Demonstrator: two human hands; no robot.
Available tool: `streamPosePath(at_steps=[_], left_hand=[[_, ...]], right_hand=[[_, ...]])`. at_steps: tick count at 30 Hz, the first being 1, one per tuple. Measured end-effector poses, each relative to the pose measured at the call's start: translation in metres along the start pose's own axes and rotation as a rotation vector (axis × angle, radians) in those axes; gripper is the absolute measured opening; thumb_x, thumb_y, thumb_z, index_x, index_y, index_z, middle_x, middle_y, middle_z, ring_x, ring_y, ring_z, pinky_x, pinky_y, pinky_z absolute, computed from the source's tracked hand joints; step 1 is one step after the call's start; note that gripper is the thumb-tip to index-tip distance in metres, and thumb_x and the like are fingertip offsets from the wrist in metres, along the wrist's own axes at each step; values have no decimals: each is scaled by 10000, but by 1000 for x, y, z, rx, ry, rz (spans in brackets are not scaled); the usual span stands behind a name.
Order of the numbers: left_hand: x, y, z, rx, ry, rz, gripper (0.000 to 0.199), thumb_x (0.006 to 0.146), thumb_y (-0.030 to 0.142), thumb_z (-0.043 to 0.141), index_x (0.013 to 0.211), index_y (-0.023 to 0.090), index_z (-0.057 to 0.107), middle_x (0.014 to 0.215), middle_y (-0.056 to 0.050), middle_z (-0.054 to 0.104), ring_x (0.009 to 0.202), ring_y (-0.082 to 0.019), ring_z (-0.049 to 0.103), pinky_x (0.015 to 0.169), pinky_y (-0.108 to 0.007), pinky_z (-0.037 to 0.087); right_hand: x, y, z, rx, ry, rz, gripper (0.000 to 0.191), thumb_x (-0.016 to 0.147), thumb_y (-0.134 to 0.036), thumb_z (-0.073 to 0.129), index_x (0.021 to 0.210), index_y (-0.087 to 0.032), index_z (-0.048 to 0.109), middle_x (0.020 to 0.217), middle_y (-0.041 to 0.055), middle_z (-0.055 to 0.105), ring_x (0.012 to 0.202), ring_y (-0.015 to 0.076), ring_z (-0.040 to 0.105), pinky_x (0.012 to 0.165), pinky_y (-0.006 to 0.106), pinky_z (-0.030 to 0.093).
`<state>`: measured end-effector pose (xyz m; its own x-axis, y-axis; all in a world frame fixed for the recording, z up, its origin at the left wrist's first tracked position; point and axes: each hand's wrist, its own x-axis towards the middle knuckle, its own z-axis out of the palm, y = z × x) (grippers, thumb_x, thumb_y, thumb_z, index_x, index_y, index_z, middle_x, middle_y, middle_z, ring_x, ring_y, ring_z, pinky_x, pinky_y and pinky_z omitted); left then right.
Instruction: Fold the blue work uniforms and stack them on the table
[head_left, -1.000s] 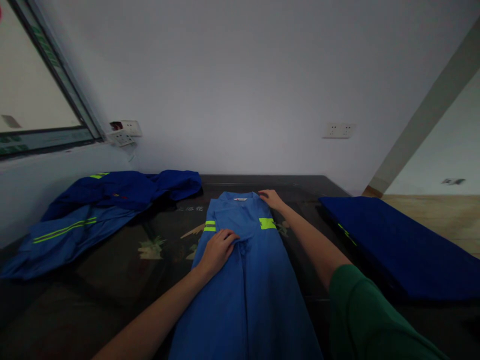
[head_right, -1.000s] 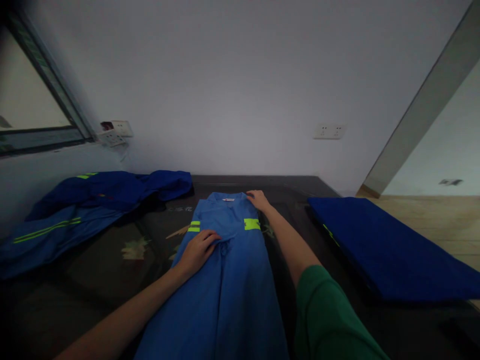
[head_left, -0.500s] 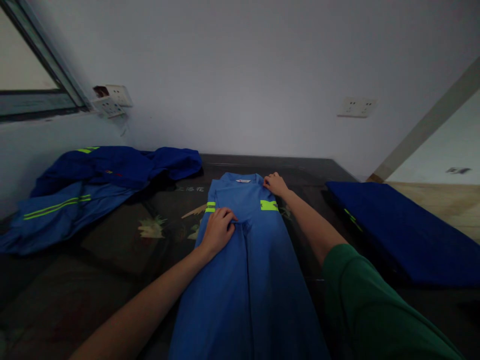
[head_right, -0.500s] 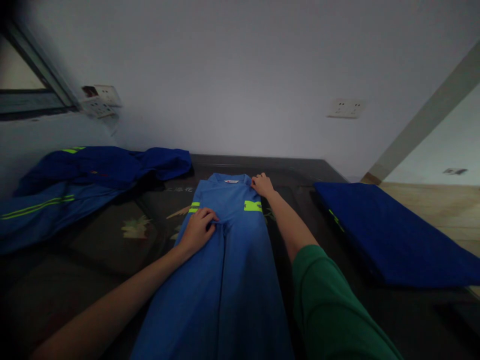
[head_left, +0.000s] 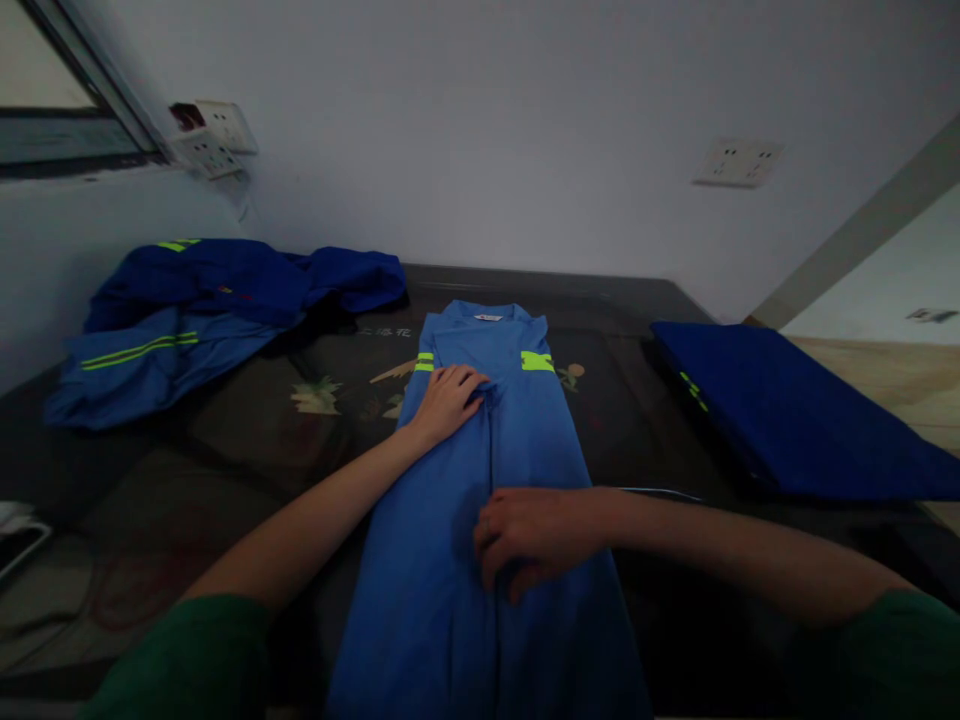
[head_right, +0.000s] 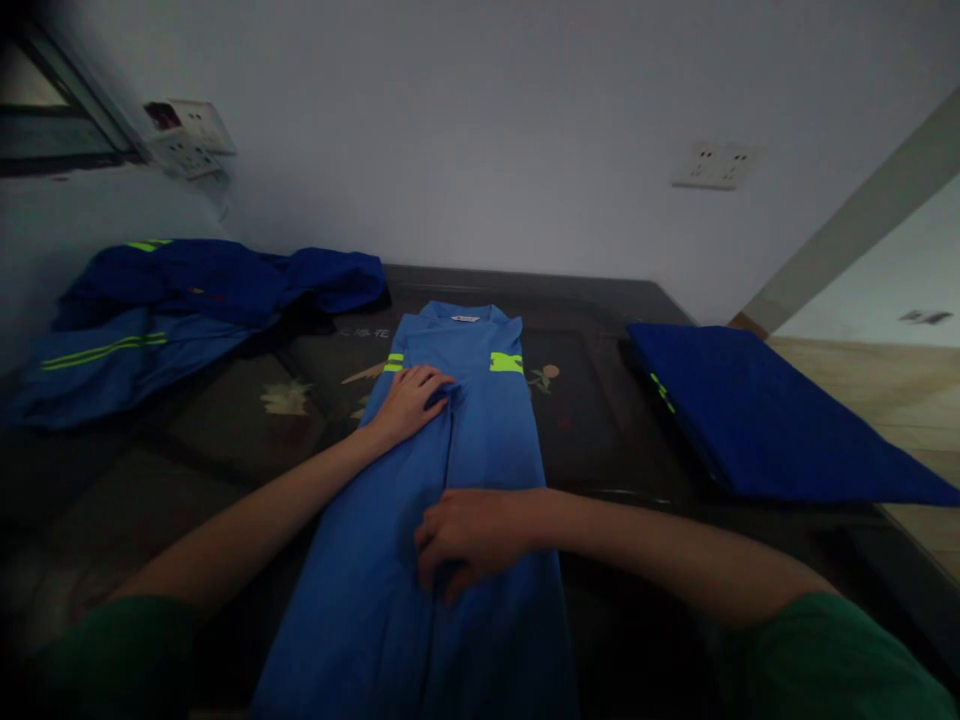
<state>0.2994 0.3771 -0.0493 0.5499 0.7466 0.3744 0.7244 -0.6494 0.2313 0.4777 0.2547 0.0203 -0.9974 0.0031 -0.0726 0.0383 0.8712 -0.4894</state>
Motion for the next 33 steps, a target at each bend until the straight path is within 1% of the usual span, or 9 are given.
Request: streamPosePath(at_steps=[2,8,15,20,24,26,28,31,33], left_hand=[[0,1,-1,17,-6,0,295,898,223,534,1192,224,559,1194,-68,600,1133,-258,511,998,-416,328],[-2,2,2,56,-1,15,252,909,221,521,1155,193,565,1176,-86,608,1121,-265,516,974,-403,351],[-2,4,2,63,-7,15,230,911,213,511,1129,182,579,1168,-79,609,1107,-257,520,973,-402,355],[-2,5,1,100,7,40,214,913,202,508,1112,185,587,1153,-82,620,1080,-256,533,944,-394,375],[-3,3,1,113,10,54,202,921,211,497,1100,198,592,1139,-76,628,1065,-248,543,930,-390,386],[-2,4,-1,128,5,60,193,917,209,501,1086,207,596,1133,-71,634,1056,-246,550,923,-390,390],[0,7,-4,171,-13,65,192,907,188,507,1075,210,597,1115,-71,643,1042,-247,559,912,-391,393],[6,17,-7,252,-35,55,221,901,145,489,1087,204,592,1067,-78,659,1017,-253,574,896,-397,396],[9,22,-7,272,-27,50,210,914,143,466,1073,195,595,1030,-84,664,1002,-255,579,877,-395,403]], right_hand=[[3,-17,9,-73,-18,-16,142,876,-270,638,998,-215,685,1020,39,664,956,177,569,828,326,372],[5,-44,20,-115,-54,-37,186,829,-360,704,960,-230,687,985,22,662,932,186,556,808,337,344],[17,-81,58,-254,35,-121,141,825,-345,691,870,-212,678,970,33,670,932,204,533,797,377,350],[20,-93,64,-218,41,-94,101,851,-322,654,853,-222,667,938,8,669,896,187,528,792,369,348],[19,-97,65,-241,84,-51,184,871,-382,625,884,-204,670,940,29,656,907,205,524,808,379,361],[15,-92,59,-213,156,-22,205,886,-393,607,937,-204,668,962,29,652,922,196,528,840,368,376],[8,-74,44,-136,289,50,196,903,-364,597,995,-203,660,1001,26,650,953,170,539,867,328,396],[-9,-22,9,-105,569,300,123,913,-252,590,963,-172,669,980,44,655,959,152,560,876,290,423],[-19,23,-11,-192,715,514,118,908,-179,573,945,-160,683,977,65,651,977,174,558,899,320,427]])
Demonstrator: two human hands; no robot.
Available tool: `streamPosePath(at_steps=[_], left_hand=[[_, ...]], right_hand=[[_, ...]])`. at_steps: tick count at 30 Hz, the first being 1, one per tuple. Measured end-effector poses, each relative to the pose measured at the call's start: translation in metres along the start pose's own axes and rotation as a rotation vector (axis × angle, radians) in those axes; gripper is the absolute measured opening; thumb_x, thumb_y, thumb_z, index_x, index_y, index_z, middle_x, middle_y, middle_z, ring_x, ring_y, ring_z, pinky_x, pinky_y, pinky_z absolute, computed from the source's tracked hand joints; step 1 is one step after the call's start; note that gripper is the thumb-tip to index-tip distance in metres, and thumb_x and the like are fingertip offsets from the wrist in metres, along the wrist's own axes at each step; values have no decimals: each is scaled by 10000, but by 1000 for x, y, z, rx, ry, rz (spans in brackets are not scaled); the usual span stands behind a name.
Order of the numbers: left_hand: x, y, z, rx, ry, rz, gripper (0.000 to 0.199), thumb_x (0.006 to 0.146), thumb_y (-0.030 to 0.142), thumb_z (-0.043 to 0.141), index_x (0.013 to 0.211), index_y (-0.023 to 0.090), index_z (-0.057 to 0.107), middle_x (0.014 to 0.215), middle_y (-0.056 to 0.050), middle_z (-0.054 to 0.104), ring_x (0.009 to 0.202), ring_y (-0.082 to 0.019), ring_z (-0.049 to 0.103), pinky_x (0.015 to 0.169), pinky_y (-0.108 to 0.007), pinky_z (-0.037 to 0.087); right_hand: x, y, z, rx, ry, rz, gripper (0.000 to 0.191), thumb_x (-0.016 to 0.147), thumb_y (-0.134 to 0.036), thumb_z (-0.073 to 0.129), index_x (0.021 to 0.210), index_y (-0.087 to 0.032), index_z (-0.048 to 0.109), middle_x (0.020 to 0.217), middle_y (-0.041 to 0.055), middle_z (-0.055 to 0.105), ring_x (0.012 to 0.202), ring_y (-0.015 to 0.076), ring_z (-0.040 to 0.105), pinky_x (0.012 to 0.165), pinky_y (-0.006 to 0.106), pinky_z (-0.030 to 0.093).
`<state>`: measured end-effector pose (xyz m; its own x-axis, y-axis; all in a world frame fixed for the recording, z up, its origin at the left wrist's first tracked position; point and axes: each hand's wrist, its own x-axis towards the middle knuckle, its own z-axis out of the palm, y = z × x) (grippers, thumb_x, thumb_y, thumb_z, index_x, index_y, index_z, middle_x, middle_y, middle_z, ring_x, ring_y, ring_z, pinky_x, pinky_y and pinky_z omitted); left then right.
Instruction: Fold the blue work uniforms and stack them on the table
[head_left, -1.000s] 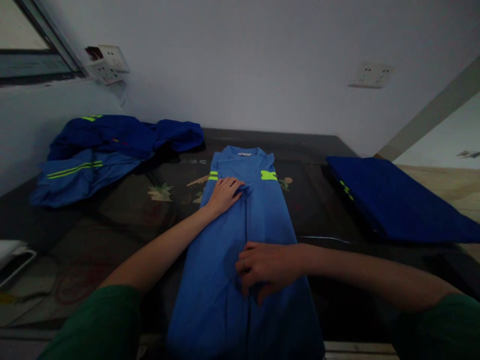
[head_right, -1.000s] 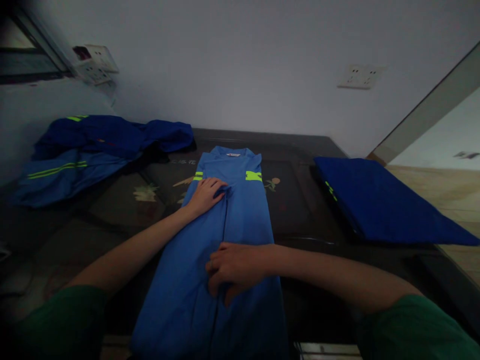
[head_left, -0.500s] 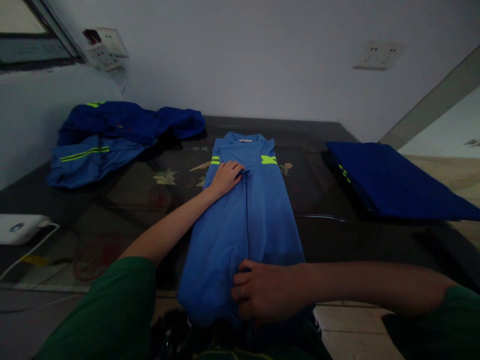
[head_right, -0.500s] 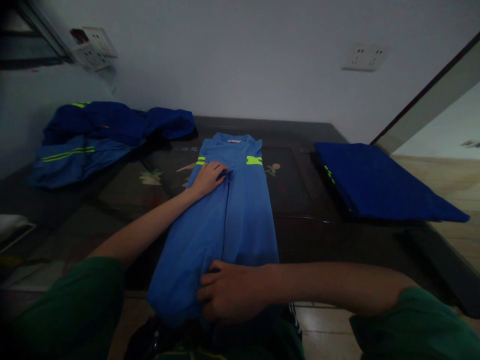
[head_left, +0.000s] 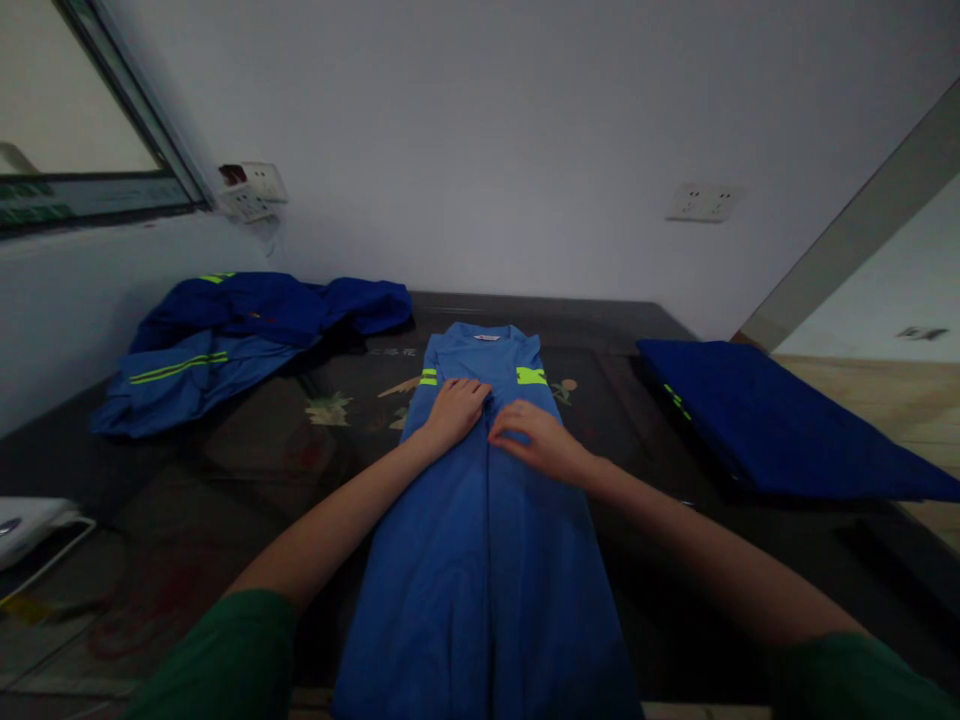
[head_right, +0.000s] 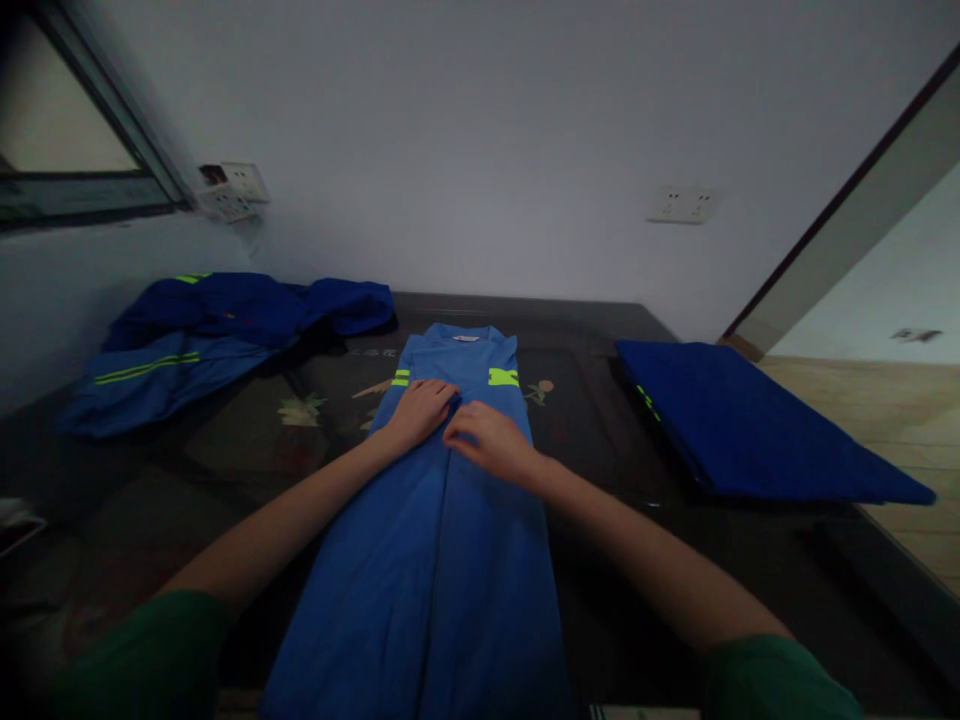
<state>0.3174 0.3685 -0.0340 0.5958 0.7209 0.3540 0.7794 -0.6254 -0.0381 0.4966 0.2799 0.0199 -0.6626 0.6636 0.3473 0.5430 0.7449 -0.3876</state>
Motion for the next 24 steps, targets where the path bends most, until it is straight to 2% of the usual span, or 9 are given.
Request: streamPosePath(at_steps=[1,3,6,10,13,16,19,24], left_hand=[[2,1,1,-5,5,-2,194,925,158,458,1053,190,600,1015,-87,665,993,-255,580,862,-390,410],[4,0,4,-41,9,-11,167,943,203,455,1001,187,611,986,-86,664,962,-245,587,826,-368,426],[4,-8,10,-149,42,-49,157,948,228,472,986,187,619,968,-70,666,924,-218,602,807,-331,443],[6,-15,11,-273,92,-104,160,949,218,478,996,185,628,978,-59,682,929,-206,618,818,-319,456],[7,-15,9,-302,80,-125,160,949,209,476,986,185,630,996,-59,691,943,-207,626,825,-320,460],[5,-13,6,-284,84,-119,175,944,213,485,1073,189,601,1014,-60,688,945,-210,629,826,-324,460],[2,-11,3,-218,72,-72,242,921,246,534,1155,192,563,1034,-69,678,946,-220,623,856,-348,449],[-2,-8,-3,-124,38,-25,113,905,221,549,974,196,636,1010,-65,655,976,-223,584,871,-360,434]], right_hand=[[11,20,0,-63,20,55,141,907,-158,563,967,-160,691,995,74,645,989,182,554,907,332,428],[28,51,4,-195,-21,102,206,908,-124,532,1011,-169,705,1013,84,630,988,193,547,905,346,431],[42,73,13,-375,-143,55,272,907,-101,501,1016,-203,728,1027,92,612,979,203,535,903,365,423],[52,77,13,-536,-264,-76,278,921,-127,488,1021,-223,729,1063,103,604,1002,224,519,859,370,424],[61,76,0,-617,-365,-171,265,934,-148,479,1022,-219,718,1086,105,618,1021,233,530,822,361,431],[66,74,-14,-682,-427,-196,268,929,-151,480,1077,-212,694,1087,106,641,1019,234,560,804,351,436],[65,70,-22,-679,-431,-185,242,905,-187,516,1079,-192,684,1053,101,664,972,235,594,782,344,441],[55,67,-18,-630,-362,-99,215,903,-221,505,989,-165,695,1006,102,677,896,231,616,783,353,449]])
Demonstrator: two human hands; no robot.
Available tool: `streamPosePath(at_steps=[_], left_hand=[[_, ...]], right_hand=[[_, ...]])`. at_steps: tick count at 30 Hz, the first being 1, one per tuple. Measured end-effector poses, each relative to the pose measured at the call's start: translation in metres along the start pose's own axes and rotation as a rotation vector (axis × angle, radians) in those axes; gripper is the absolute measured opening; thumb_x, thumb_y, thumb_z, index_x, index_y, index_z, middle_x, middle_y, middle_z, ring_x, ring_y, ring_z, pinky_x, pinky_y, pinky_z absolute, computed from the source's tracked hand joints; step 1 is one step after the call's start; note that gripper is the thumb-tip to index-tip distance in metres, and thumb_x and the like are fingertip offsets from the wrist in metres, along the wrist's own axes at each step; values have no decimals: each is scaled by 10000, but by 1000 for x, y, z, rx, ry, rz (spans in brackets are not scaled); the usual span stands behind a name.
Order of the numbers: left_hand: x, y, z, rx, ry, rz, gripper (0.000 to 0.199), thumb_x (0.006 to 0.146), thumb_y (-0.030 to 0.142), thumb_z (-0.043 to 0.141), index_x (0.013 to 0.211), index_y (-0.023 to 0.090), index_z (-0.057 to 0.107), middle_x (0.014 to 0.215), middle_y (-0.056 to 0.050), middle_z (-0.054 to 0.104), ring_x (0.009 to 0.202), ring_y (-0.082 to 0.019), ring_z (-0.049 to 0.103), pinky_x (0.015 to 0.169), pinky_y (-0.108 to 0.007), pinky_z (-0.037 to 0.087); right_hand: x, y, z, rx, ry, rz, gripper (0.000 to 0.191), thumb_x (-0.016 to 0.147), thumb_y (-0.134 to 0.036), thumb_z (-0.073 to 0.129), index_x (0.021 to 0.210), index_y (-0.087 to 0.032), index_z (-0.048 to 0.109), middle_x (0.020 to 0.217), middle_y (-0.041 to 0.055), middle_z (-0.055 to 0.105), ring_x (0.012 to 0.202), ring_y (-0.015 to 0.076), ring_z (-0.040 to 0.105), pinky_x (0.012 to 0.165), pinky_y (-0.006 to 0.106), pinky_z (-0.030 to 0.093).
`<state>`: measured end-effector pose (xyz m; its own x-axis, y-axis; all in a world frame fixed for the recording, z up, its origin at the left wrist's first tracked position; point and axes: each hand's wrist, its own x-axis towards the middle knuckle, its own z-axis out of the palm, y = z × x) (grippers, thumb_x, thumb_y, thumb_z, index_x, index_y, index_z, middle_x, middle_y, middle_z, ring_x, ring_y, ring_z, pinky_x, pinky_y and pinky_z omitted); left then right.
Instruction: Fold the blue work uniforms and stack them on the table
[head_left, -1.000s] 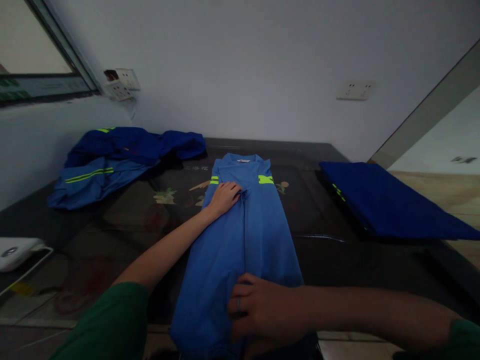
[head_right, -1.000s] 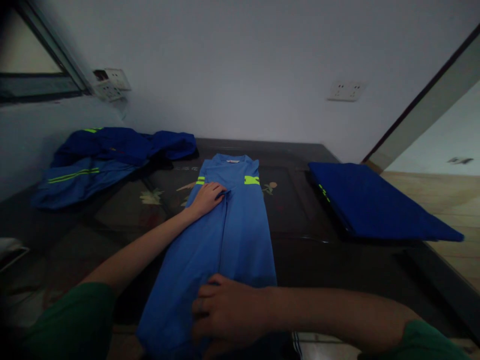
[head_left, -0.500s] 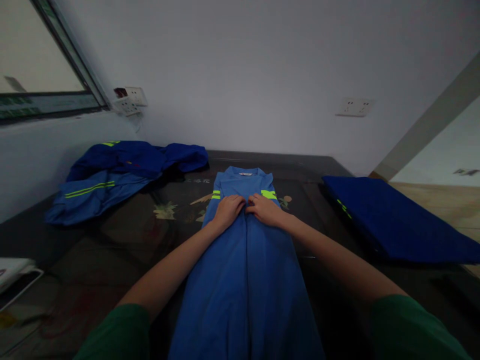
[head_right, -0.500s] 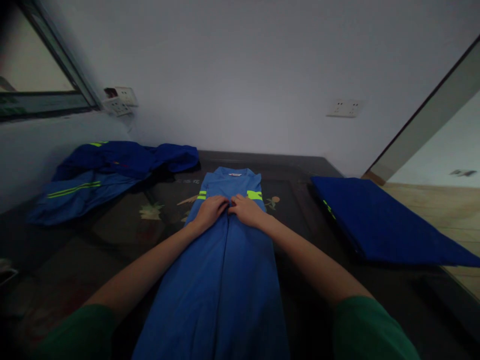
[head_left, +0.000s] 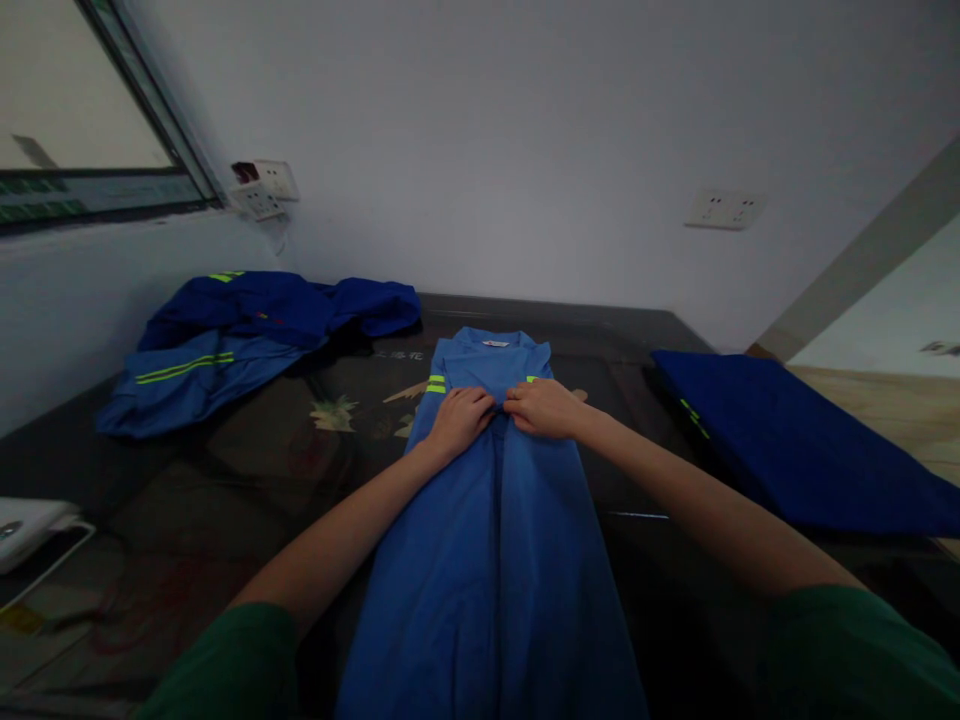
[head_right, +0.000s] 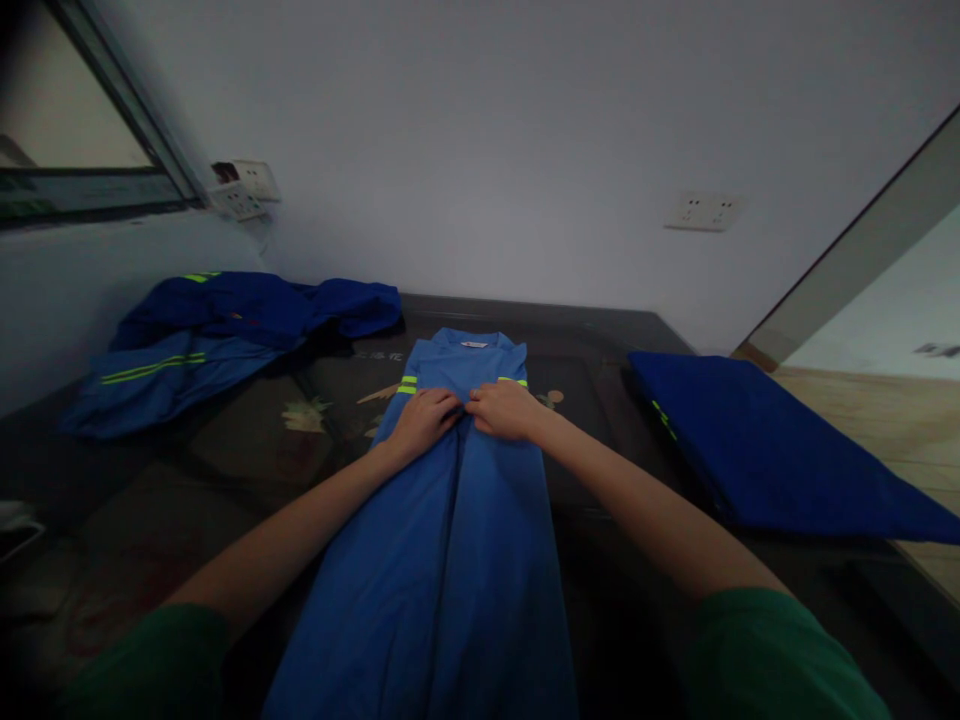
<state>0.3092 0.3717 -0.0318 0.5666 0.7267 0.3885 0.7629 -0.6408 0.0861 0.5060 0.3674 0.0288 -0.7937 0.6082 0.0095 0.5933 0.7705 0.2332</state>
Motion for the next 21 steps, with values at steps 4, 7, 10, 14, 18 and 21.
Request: streamPosePath(at_steps=[4,7,10,14,18,21], left_hand=[[-1,-3,-3,-35,-6,24,147,906,208,541,997,193,656,1036,-67,634,980,-221,566,840,-347,451],[-2,-7,-2,-77,-87,85,192,903,176,531,1044,203,659,1025,-58,638,944,-200,583,823,-321,459],[-5,-9,2,-62,-113,125,239,902,152,518,1085,211,661,1054,-59,644,972,-203,588,833,-322,457],[-11,-8,6,-18,-101,146,267,917,138,480,1104,203,660,1074,-65,658,987,-213,596,844,-345,453],[-16,-6,4,-35,-77,126,227,904,138,515,1089,177,640,1057,-70,677,996,-210,605,904,-364,435],[-18,-5,3,-54,-59,90,164,882,154,568,1032,176,632,1035,-62,675,985,-208,599,914,-356,427]], right_hand=[[-5,-1,11,131,84,48,251,895,-134,477,1024,-172,689,1049,93,665,957,216,605,852,346,457],[-6,1,24,256,157,67,267,889,-101,475,1031,-177,688,1114,94,639,1025,215,582,897,351,456],[-4,3,41,371,248,71,245,893,-106,490,1009,-190,688,1133,86,628,1063,219,557,929,372,449],[3,6,64,576,362,119,228,885,-110,538,1069,-188,647,1082,67,657,1036,199,569,946,371,443],[8,10,78,671,387,195,163,886,-173,588,1040,-168,638,1037,80,661,984,198,578,915,364,449],[10,12,79,635,355,178,107,912,-218,565,956,-171,650,986,78,650,946,200,562,901,362,436]])
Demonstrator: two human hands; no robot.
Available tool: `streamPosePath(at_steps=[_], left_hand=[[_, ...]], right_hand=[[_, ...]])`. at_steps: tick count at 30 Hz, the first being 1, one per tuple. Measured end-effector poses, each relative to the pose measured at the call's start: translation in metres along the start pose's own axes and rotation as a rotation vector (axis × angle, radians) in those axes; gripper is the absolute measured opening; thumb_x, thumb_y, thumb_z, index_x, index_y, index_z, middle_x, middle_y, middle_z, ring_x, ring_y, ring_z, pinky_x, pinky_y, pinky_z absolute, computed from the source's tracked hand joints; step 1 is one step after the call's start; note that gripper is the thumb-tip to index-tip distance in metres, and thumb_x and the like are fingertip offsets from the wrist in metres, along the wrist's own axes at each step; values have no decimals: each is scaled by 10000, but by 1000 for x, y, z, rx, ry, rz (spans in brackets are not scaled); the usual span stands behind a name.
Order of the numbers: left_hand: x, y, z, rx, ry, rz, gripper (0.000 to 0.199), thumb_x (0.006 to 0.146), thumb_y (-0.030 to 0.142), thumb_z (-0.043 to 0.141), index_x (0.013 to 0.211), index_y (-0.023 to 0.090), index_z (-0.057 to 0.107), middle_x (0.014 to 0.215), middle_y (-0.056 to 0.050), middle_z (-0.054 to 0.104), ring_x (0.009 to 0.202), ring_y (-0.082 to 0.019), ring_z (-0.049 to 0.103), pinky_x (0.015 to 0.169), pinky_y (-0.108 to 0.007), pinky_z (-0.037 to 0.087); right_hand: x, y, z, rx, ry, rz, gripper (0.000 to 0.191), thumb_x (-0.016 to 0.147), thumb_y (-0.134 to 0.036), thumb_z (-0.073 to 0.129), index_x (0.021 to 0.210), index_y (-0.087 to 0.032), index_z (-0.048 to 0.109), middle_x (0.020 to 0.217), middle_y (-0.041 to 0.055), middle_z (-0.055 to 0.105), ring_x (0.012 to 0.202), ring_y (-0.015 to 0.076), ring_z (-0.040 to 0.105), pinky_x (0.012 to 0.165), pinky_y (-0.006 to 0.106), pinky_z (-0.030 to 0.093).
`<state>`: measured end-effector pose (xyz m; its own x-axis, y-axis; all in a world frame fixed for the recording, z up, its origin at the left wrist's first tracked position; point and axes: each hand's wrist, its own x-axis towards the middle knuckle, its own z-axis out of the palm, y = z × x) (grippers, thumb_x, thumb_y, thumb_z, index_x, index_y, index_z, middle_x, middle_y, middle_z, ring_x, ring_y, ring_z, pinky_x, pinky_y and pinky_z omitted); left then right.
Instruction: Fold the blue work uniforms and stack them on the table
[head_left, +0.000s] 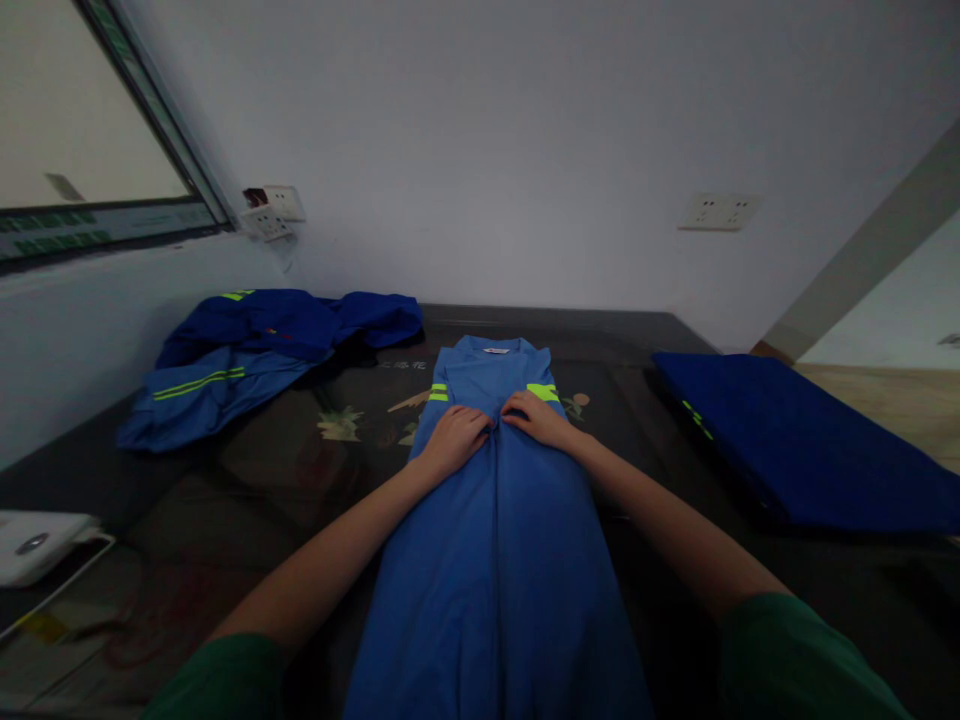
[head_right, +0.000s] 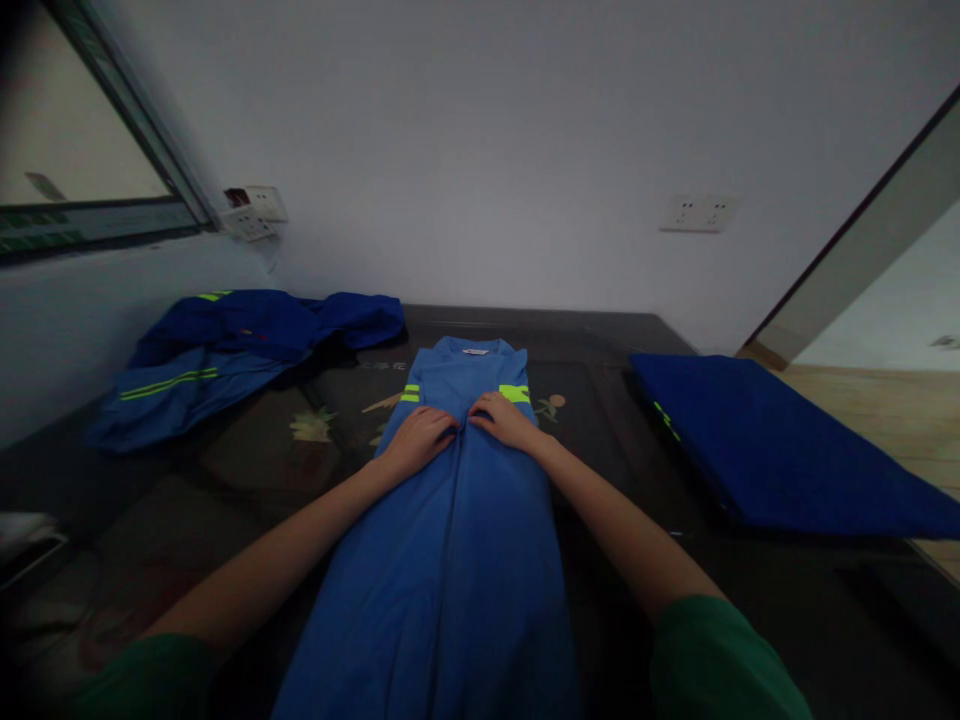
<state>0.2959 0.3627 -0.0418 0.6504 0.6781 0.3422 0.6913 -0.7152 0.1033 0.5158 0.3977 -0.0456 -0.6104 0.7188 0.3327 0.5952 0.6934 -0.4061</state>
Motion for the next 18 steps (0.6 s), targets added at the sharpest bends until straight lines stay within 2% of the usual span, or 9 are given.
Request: streamPosePath(at_steps=[7,13,18], left_hand=[[7,6,0,23,20,-56,109,871,239,616,970,195,611,985,-52,639,976,-223,565,901,-374,402],[10,11,2,-46,10,-155,52,890,232,583,906,190,608,937,-37,656,927,-208,571,858,-351,400],[11,12,2,-90,60,-168,136,937,245,510,880,186,619,915,-41,669,910,-196,584,900,-363,388]], right_hand=[[6,0,2,-113,-19,44,130,930,-255,527,932,-164,620,943,74,621,903,201,522,868,352,406],[14,1,4,-171,-58,107,109,878,-250,571,924,-157,604,965,76,619,914,202,513,863,340,395],[18,1,1,-139,-37,121,102,881,-250,559,912,-160,594,953,71,615,915,194,516,855,326,393]])
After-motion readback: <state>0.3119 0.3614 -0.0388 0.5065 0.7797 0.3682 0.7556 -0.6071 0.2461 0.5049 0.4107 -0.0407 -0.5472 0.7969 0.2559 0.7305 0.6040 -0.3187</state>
